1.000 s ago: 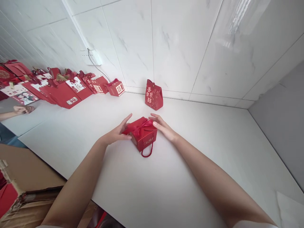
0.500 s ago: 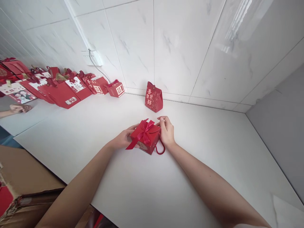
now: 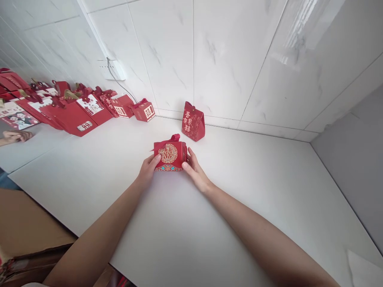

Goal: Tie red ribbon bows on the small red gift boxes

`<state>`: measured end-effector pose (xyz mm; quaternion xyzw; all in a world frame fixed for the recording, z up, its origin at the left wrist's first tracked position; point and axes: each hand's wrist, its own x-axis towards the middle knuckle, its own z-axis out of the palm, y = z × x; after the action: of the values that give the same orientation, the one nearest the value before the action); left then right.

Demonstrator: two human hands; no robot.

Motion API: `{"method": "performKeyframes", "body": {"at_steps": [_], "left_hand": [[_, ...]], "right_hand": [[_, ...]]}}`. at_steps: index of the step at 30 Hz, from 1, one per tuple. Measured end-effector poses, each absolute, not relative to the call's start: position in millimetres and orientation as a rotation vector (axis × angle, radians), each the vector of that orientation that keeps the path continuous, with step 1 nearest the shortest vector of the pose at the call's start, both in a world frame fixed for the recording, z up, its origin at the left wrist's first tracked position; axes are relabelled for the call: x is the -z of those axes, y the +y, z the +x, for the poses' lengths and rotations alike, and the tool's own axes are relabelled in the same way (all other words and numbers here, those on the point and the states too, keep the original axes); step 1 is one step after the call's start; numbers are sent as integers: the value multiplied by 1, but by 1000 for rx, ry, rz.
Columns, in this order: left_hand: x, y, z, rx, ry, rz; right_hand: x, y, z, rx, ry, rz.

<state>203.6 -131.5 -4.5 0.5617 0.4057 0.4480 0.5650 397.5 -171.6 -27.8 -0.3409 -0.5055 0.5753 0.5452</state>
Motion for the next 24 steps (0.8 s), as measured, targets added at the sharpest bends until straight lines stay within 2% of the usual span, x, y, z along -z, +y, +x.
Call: {"method": "performKeyframes", "body": {"at_steps": [13,24], "left_hand": [[-3,-133,200,-1002,886,1404],[-6,-133,202,-1017,877,1453]], "right_hand": [[28,-167,400,-1358,-1115,-716],[28,-169,402,-1270,-1194,-796]]}}
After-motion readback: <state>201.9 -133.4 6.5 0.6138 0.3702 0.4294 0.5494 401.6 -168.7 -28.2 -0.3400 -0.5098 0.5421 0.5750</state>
